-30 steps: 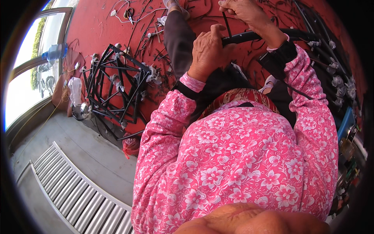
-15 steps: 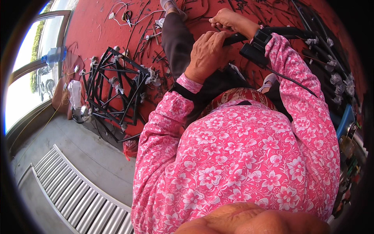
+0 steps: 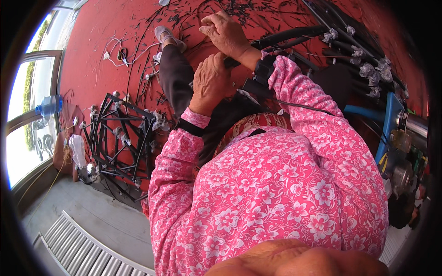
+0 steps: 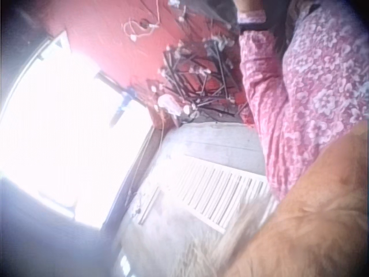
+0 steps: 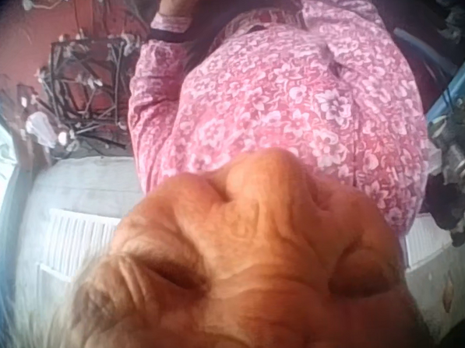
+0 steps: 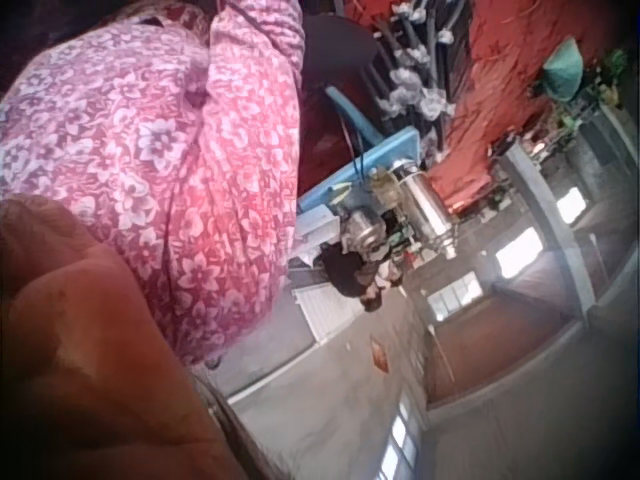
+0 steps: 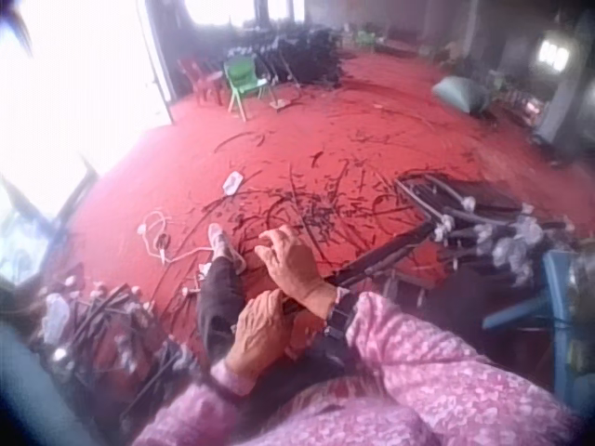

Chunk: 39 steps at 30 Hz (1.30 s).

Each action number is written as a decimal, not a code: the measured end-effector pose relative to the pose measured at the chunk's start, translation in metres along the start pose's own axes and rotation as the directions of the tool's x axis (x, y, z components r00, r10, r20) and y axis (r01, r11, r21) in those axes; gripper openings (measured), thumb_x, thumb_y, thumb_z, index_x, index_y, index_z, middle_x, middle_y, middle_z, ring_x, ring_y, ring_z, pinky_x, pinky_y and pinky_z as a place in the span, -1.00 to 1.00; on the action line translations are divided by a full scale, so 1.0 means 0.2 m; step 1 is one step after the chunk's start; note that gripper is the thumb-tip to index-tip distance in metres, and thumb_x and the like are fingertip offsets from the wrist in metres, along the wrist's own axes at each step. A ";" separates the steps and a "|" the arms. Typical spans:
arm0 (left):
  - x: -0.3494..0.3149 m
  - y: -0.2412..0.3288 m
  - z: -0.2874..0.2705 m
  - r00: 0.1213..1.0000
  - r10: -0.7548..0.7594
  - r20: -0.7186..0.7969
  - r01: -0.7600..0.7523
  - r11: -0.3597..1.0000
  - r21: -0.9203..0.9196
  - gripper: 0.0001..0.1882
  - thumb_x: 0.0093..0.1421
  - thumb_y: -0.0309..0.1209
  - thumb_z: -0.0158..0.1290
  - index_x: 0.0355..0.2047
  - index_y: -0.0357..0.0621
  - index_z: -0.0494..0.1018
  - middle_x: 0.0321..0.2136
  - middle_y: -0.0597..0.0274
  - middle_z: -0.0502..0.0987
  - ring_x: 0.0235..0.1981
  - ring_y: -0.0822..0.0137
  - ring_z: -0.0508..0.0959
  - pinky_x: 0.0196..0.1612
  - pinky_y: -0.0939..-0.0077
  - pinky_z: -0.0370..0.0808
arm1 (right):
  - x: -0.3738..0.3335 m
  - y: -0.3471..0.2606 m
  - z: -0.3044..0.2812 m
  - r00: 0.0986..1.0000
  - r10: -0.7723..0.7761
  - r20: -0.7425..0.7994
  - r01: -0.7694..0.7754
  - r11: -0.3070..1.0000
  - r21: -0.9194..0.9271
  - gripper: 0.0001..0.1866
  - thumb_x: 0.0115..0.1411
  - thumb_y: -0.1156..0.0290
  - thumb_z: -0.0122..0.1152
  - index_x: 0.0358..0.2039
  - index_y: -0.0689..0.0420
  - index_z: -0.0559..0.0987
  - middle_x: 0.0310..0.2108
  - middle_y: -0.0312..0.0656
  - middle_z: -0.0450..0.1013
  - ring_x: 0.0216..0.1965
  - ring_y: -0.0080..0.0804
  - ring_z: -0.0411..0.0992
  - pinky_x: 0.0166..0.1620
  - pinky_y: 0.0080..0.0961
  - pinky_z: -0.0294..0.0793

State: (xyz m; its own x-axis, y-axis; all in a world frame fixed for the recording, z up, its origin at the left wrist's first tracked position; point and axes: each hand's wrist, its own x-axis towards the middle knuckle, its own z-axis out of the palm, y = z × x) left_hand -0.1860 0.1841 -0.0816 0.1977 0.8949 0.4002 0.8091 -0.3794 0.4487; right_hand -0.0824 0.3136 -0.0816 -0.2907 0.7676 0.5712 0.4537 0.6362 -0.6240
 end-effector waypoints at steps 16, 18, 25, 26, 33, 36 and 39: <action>0.19 0.08 -0.39 0.987 -0.098 -0.128 0.101 0.995 0.016 -0.55 0.13 -0.33 0.30 -0.01 -0.15 0.43 -0.31 0.07 0.60 -0.27 -0.03 0.62 -0.19 0.13 0.52 | -0.09 0.54 -1.14 0.894 0.052 -0.446 -0.276 0.847 -0.455 -0.48 0.05 0.05 0.54 -0.22 0.23 0.59 -0.36 -0.25 0.54 -0.38 -0.36 0.54 -0.20 -0.37 0.55; 0.19 0.08 -0.49 0.971 -0.155 -0.180 0.164 0.986 0.038 -0.57 0.18 -0.30 0.29 -0.01 -0.12 0.43 -0.32 0.08 0.64 -0.30 -0.03 0.65 -0.24 0.12 0.55 | 0.08 0.56 -1.14 0.842 -0.099 -0.530 -0.218 0.837 -0.503 -0.71 0.21 0.23 0.38 -0.27 0.23 0.63 -0.46 -0.27 0.57 -0.41 -0.47 0.53 -0.26 -0.42 0.52; 0.19 -0.05 -0.66 0.839 -0.386 -0.384 0.394 0.917 -0.061 -0.52 0.20 -0.21 0.31 0.03 -0.14 0.44 -0.21 -0.01 0.67 -0.24 -0.03 0.69 -0.16 0.18 0.57 | 0.37 0.19 -0.98 0.934 0.328 -0.141 -0.255 0.890 0.377 -0.86 0.27 0.40 0.24 -0.29 0.22 0.57 -0.42 -0.37 0.55 -0.40 -0.56 0.51 -0.31 -0.59 0.50; 0.20 -0.08 -0.67 0.802 -0.437 -0.409 0.436 0.894 -0.099 -0.50 0.19 -0.17 0.32 0.03 -0.14 0.45 -0.20 0.01 0.68 -0.23 0.01 0.69 -0.13 0.18 0.57 | 0.30 0.05 -0.91 0.946 0.323 -0.023 -0.297 0.892 0.341 -0.83 0.25 0.40 0.27 -0.23 0.23 0.60 -0.39 -0.33 0.58 -0.42 -0.59 0.49 -0.30 -0.62 0.50; 0.33 -0.28 -0.73 0.557 -0.544 -0.627 0.583 0.794 -0.170 -0.41 0.14 -0.06 0.38 0.00 -0.19 0.47 -0.29 0.15 0.66 -0.29 0.23 0.67 -0.18 0.29 0.55 | -0.27 -0.81 -0.49 0.614 -0.411 0.674 0.233 0.910 0.342 -0.85 0.16 0.32 0.37 -0.34 0.11 0.64 -0.43 -0.19 0.54 -0.29 -0.19 0.52 -0.09 -0.25 0.46; 0.35 -0.34 -0.83 0.491 -0.492 -0.719 0.543 0.818 -0.189 -0.38 0.11 -0.06 0.41 -0.03 -0.25 0.45 -0.45 0.25 0.59 -0.42 0.29 0.61 -0.26 0.31 0.53 | -0.29 -0.81 -0.49 0.629 -0.217 0.746 -0.309 0.811 0.496 -0.73 0.20 0.29 0.39 -0.18 0.18 0.63 -0.39 -0.15 0.55 -0.22 -0.13 0.55 -0.09 -0.30 0.49; 0.35 -0.35 -0.95 0.457 -0.478 -0.750 0.565 0.807 -0.170 -0.43 0.15 -0.21 0.37 0.01 -0.31 0.41 -0.43 0.21 0.65 -0.40 0.30 0.65 -0.25 0.40 0.53 | -0.30 -0.79 -0.56 0.719 -0.247 0.649 -0.206 0.817 0.539 -0.58 0.24 0.27 0.39 0.01 0.25 0.56 -0.33 -0.13 0.56 -0.15 -0.08 0.56 -0.09 -0.34 0.51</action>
State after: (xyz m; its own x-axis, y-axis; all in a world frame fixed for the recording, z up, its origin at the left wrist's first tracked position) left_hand -0.3331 0.2279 0.0666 -0.7113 0.4145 0.5676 0.6709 0.1594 0.7242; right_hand -0.0425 0.1580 0.0427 -0.8680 0.4458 0.2189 -0.0233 0.4037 -0.9146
